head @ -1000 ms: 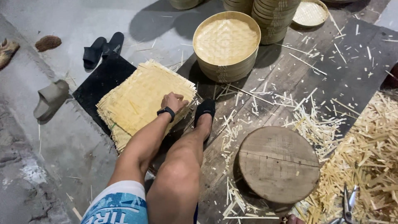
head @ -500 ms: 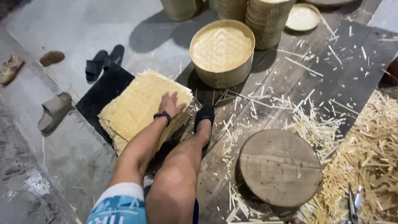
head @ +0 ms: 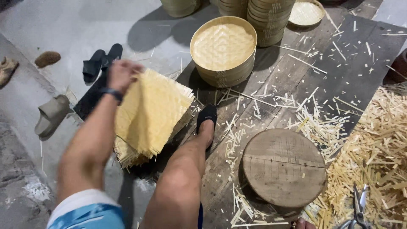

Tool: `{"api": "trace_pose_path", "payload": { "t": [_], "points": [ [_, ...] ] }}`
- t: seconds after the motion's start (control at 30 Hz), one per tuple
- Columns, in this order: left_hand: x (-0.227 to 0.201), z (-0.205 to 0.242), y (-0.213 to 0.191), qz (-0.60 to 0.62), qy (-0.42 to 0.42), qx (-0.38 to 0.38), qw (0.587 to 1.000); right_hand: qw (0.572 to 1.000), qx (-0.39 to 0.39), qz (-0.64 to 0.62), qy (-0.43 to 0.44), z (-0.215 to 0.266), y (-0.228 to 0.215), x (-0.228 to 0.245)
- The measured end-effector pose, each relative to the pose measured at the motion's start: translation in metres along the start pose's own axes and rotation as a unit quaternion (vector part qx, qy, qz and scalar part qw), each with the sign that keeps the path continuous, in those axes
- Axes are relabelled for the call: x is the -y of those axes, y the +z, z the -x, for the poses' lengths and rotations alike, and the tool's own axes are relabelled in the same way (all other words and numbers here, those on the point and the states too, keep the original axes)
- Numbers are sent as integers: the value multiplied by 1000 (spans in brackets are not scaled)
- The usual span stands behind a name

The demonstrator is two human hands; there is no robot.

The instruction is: Assembling and trimming bamboo steamer baskets.

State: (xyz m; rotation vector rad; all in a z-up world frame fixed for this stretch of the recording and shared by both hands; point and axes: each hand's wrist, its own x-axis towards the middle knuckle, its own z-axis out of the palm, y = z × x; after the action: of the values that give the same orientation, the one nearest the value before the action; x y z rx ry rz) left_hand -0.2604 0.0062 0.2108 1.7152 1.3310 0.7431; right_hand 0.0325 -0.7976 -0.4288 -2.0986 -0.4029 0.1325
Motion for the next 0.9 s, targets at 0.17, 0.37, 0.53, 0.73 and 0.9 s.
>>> {"api": "trace_pose_path", "payload": {
  "t": [0.17, 0.37, 0.53, 0.73, 0.9],
  "points": [
    [-116, 92, -68, 82, 229, -3, 970, 997, 17, 24, 72, 2, 6, 34],
    [-310, 267, 18, -14, 415, 162, 895, 997, -39, 25, 65, -48, -117, 374],
    [-309, 260, 128, 269, 348, 445, 780, 988, -33, -110, -102, -125, -195, 490],
    [-248, 190, 275, 330, 27, 579, 745, 958, 105, -249, -97, -145, -215, 472],
    [-130, 148, 364, 146, -213, 349, 901, 943, 121, -262, 167, -109, -145, 374]
  ]
}}
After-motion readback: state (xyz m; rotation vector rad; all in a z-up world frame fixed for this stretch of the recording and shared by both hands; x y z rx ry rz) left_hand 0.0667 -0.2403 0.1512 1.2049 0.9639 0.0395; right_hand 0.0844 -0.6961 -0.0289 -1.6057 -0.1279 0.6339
